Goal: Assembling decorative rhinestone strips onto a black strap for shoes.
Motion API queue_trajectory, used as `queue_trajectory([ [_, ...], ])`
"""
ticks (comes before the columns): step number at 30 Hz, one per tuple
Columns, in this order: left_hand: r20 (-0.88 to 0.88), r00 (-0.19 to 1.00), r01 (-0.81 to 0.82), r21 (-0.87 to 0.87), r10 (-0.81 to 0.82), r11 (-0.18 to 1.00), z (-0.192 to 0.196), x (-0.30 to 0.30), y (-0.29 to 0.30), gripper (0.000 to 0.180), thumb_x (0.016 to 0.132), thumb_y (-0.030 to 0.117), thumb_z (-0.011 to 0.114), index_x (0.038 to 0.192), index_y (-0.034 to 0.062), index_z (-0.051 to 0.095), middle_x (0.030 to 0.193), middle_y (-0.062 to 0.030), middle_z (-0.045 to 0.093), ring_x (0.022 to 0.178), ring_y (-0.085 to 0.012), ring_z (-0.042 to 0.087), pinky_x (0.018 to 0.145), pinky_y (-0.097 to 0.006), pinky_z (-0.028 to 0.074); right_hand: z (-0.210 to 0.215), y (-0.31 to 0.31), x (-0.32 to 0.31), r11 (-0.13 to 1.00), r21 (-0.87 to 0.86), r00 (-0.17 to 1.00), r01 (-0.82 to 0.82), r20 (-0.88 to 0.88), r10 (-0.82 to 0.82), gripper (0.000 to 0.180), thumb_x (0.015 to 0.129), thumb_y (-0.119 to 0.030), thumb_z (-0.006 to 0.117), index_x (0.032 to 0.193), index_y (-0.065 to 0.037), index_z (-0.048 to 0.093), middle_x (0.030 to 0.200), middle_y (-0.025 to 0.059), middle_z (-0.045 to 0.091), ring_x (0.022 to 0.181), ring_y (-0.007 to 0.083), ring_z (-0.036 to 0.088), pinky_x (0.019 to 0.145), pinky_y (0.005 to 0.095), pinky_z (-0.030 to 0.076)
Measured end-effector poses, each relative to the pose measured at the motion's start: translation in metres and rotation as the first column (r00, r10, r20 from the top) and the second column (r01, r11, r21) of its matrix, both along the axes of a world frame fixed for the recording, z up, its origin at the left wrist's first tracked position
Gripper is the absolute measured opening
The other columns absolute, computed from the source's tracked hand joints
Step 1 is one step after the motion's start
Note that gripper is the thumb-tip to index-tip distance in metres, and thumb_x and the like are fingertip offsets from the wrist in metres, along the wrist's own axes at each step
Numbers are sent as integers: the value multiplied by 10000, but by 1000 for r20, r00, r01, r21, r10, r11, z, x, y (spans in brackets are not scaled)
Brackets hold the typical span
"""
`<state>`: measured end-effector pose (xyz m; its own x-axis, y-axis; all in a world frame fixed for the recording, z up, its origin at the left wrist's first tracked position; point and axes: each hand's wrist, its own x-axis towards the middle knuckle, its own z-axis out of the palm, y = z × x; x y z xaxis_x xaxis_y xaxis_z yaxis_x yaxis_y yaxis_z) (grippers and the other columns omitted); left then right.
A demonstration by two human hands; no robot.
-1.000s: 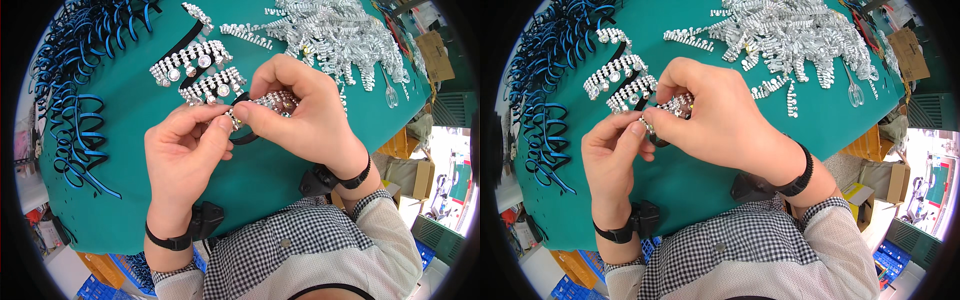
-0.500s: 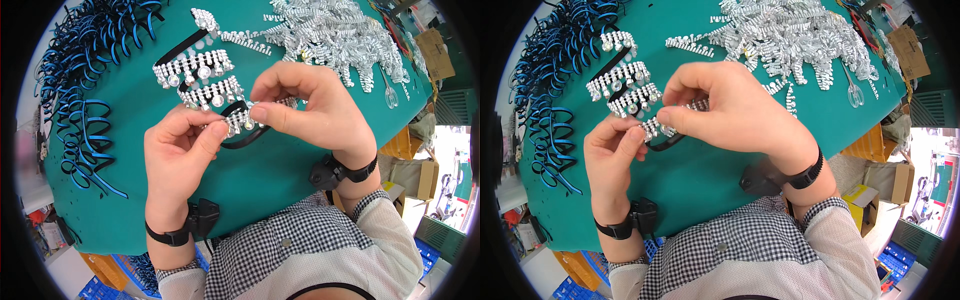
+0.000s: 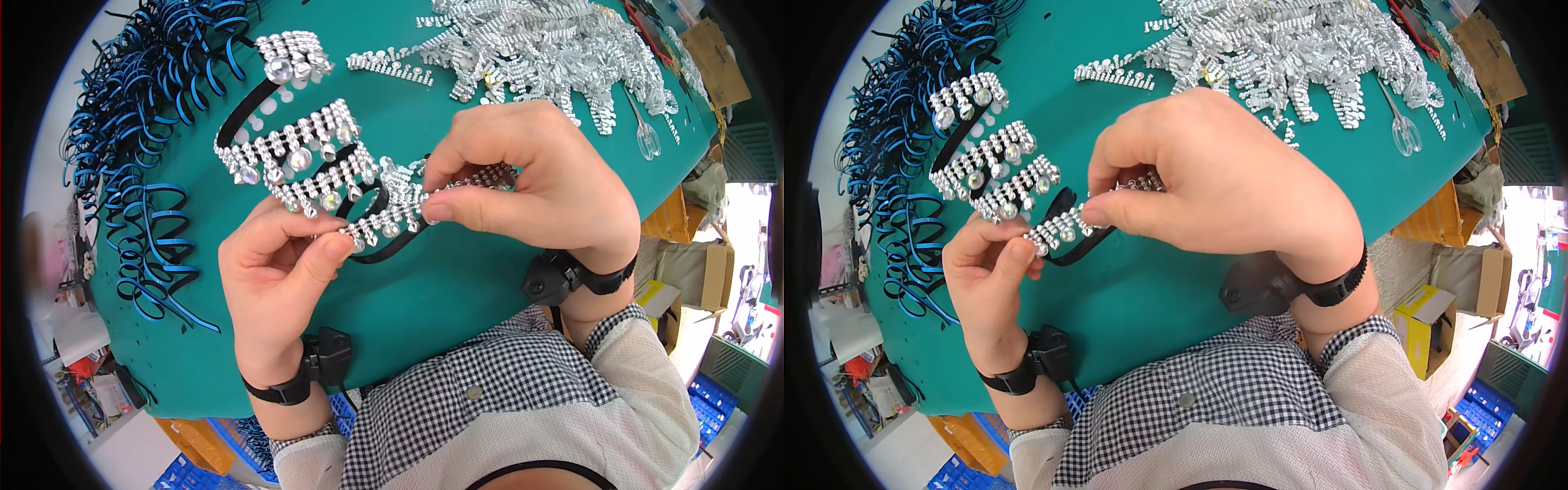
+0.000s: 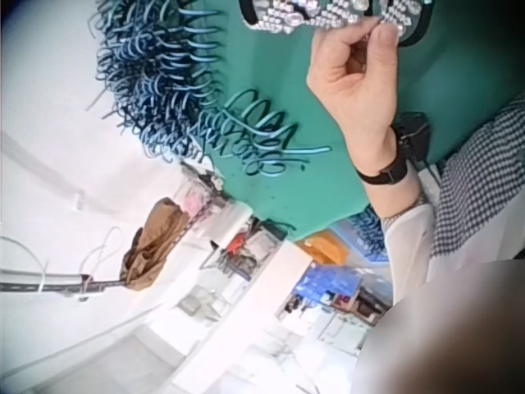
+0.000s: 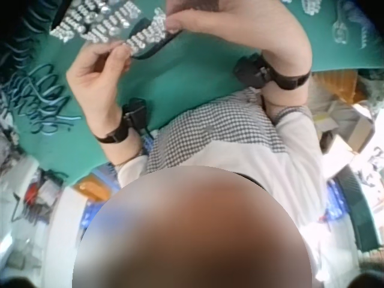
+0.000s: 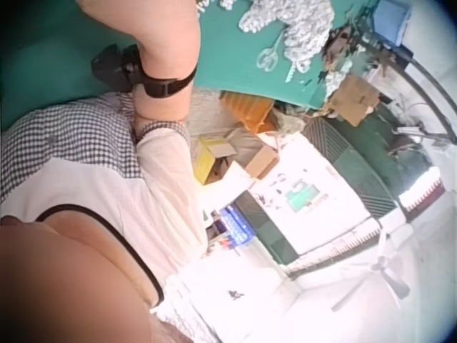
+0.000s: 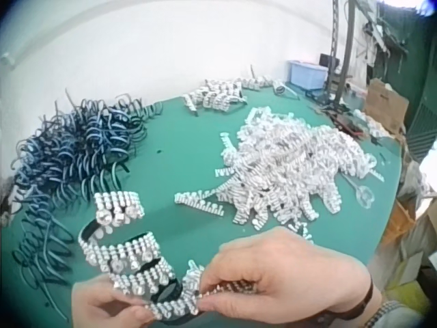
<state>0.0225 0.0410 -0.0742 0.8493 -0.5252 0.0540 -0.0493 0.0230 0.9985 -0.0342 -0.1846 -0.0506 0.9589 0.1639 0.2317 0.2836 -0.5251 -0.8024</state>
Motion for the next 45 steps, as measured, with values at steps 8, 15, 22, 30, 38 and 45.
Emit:
queue_trajectory([
  [8, -86, 993, 66, -128, -78, 990, 3, -3, 6, 131, 690, -45, 706, 793, -42, 625, 819, -87, 585, 664, -125, 584, 524, -208, 463, 0, 0, 1, 987, 157, 999, -39, -14, 42, 84, 692, -64, 698, 724, -21, 634, 640, 25, 573, 566, 107, 531, 502, 235, 385],
  [15, -75, 991, 99, -144, -111, 985, 0, -2, 10, 189, 686, 61, 750, 805, -23, 629, 821, -93, 621, 737, -148, 604, 653, -256, 482, 3, 0, 1, 969, 242, 984, -49, -153, 88, 100, 714, -83, 701, 737, -8, 638, 643, 26, 574, 582, 86, 531, 517, 221, 392],
  [22, -83, 988, 111, -230, -133, 967, -1, -2, 9, 189, 701, 99, 748, 793, -10, 624, 799, -102, 618, 621, -133, 583, 511, -225, 460, -2, 5, 4, 951, 308, 987, -22, -143, 69, 160, 711, -138, 688, 743, 13, 645, 566, 59, 569, 506, 105, 521, 470, 247, 404],
  [30, -71, 988, 118, -259, -140, 959, -5, 0, 8, 204, 713, 119, 731, 804, -22, 615, 771, -113, 603, 539, -125, 560, 428, -212, 435, -8, 4, 7, 940, 342, 983, -7, -168, 69, 206, 713, -153, 697, 823, 19, 670, 571, 52, 579, 482, 84, 506, 440, 235, 390],
  [38, -123, 976, 122, -381, -181, 916, -12, 4, 4, 191, 749, 141, 701, 822, -11, 613, 761, -93, 590, 551, -108, 533, 431, -210, 398, -18, 7, 16, 938, 344, 983, -50, -149, 107, 232, 734, -167, 694, 878, 14, 676, 589, 33, 598, 453, 55, 485, 388, 211, 373],
  [45, -131, 969, 135, -431, -210, 892, -15, 9, 6, 152, 789, 130, 660, 858, -1, 630, 819, -74, 594, 607, -100, 528, 494, -200, 411, -21, 11, 22, 812, 563, 910, -151, -242, 337, 196, 770, -120, 693, 909, 13, 653, 756, 30, 639, 651, 57, 557, 549, 195, 439],
])
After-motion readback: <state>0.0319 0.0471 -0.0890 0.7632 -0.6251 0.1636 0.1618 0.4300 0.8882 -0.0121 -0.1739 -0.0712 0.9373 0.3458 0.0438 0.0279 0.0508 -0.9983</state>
